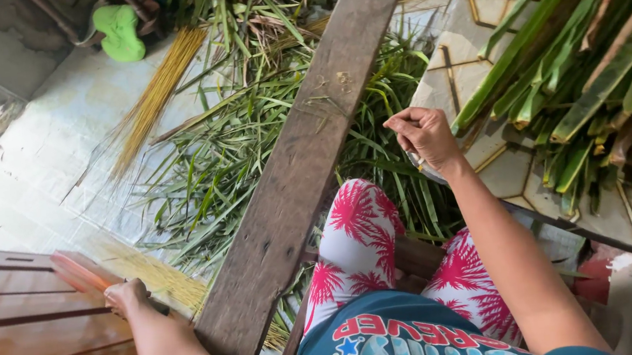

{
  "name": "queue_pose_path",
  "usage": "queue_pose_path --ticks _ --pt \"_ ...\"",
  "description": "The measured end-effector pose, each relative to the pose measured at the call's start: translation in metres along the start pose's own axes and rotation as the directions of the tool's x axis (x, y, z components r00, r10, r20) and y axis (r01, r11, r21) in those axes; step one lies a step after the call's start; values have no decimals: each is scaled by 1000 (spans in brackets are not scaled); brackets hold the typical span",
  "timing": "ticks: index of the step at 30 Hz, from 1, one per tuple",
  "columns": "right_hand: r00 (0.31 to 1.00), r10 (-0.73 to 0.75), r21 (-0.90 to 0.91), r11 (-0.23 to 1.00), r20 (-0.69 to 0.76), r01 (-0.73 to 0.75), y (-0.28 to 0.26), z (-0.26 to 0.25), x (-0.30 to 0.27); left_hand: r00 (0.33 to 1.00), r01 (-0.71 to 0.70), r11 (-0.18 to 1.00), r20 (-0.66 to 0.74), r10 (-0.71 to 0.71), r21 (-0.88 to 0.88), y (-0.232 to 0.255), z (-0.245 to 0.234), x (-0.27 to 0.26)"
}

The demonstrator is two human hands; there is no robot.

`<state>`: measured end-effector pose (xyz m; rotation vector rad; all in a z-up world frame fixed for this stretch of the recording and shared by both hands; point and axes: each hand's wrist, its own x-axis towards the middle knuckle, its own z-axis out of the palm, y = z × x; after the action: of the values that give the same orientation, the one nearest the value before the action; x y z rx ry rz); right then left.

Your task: Stripping the leafy part from palm frond ribs using a small knife

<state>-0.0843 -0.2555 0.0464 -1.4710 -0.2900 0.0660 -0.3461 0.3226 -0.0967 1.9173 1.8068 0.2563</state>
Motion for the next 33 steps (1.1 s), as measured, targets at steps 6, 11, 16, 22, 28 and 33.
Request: queue_pose_path --ticks 6,11,16,22,28,33 --pt "999 -27 3 1000 24 27 1 0 -1 970 -240 913 125 210 329 15 12 -6" --pt "999 -37 -23 999 35 38 -3 1 -1 667 -745 632 216 713 215 101 10 -29" --pt "997 -54 -113 992 54 60 2 0 -2 649 -279 572 288 705 -771 229 -18 -171" --pt "997 -56 -152 986 59 65 -8 2 -7 159 -778 301 290 944 -551 324 -1 -376" --pt "998 -64 -222 973 25 68 -10 -9 -7 -282 -826 -25 375 883 -562 368 122 -514" --pt "999 -33 -282 959 6 34 -15 -10 -5 -381 -846 -118 434 816 -519 381 134 -563"
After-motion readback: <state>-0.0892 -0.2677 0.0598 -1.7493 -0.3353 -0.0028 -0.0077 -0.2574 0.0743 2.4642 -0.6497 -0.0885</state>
